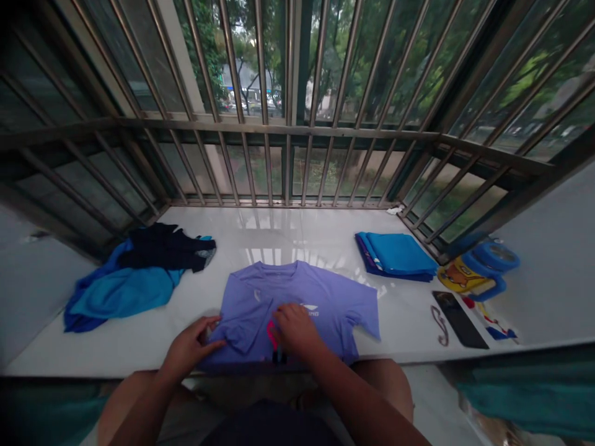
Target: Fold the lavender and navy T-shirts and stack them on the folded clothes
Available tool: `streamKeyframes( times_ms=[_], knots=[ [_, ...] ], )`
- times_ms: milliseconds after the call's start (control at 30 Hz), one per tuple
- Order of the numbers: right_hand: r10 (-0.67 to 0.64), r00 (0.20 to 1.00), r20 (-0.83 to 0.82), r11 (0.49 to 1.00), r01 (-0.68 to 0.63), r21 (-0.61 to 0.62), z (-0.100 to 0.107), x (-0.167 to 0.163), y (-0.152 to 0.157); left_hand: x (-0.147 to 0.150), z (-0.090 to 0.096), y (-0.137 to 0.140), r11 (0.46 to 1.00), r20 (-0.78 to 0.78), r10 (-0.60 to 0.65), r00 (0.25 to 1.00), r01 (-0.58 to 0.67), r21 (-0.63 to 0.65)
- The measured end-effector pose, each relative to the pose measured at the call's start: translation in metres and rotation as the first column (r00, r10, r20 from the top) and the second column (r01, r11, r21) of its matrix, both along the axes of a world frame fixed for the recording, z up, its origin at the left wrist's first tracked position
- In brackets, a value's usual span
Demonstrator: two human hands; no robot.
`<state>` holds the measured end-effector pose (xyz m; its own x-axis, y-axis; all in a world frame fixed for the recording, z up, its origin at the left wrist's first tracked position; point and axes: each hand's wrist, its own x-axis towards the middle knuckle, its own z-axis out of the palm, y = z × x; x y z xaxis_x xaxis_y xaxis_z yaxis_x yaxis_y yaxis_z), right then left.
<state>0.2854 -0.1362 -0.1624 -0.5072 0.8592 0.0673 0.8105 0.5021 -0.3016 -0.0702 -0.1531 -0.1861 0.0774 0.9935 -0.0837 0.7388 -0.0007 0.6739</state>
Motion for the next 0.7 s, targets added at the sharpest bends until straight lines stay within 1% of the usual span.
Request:
streamKeyframes(
  times_ms=[67, 100, 200, 300, 400, 467, 500, 600, 633, 667, 700],
  knots=[
    [0.125, 0.992, -0.001, 0.992, -0.125, -0.03, 0.005, -0.026, -0.011, -0.001, 0.004, -0.001, 0.998, 0.011, -0.055, 0.998, 0.055, 0.018],
    [0.147, 0.989, 0.009, 0.988, -0.147, -0.038, 0.005, -0.039, -0.016, 0.0, 0.006, -0.002, 0.997, 0.012, -0.071, 0.997, 0.071, 0.027],
    [0.112, 0.992, 0.053, 0.992, -0.109, -0.058, 0.002, -0.072, -0.019, 0.001, 0.007, -0.003, 0.995, -0.004, -0.086, 0.996, 0.086, 0.057],
    [0.088, 0.996, 0.014, 0.996, -0.087, -0.026, 0.003, -0.087, -0.012, 0.003, 0.006, -0.005, 0.991, -0.012, -0.091, 0.996, 0.092, 0.098],
    [0.081, 0.988, -0.132, 0.996, -0.076, 0.047, 0.014, -0.09, -0.007, 0.004, 0.005, -0.007, 0.987, -0.006, -0.094, 0.996, 0.094, 0.13],
    [0.132, 0.97, -0.206, 0.99, -0.116, 0.086, 0.022, -0.089, -0.009, 0.005, 0.005, -0.008, 0.987, 0.003, -0.089, 0.996, 0.087, 0.136],
    [0.183, 0.959, -0.219, 0.981, -0.165, 0.098, 0.025, -0.087, -0.011, 0.005, 0.006, -0.008, 0.986, 0.011, -0.085, 0.996, 0.083, 0.141],
    [0.346, 0.921, -0.182, 0.938, -0.337, 0.079, 0.027, -0.078, -0.017, 0.006, 0.008, -0.009, 0.982, 0.054, -0.086, 0.995, 0.076, 0.17],
    [0.356, 0.92, -0.166, 0.935, -0.351, 0.058, 0.025, -0.073, -0.017, 0.006, 0.008, -0.009, 0.981, 0.07, -0.087, 0.994, 0.074, 0.177],
    [0.33, 0.932, -0.152, 0.944, -0.328, 0.036, 0.022, -0.067, -0.015, 0.006, 0.008, -0.01, 0.981, 0.085, -0.087, 0.993, 0.071, 0.18],
    [0.266, 0.955, -0.134, 0.964, -0.267, 0.015, 0.019, -0.06, -0.012, 0.006, 0.008, -0.01, 0.982, 0.098, -0.086, 0.991, 0.068, 0.177]
  ],
)
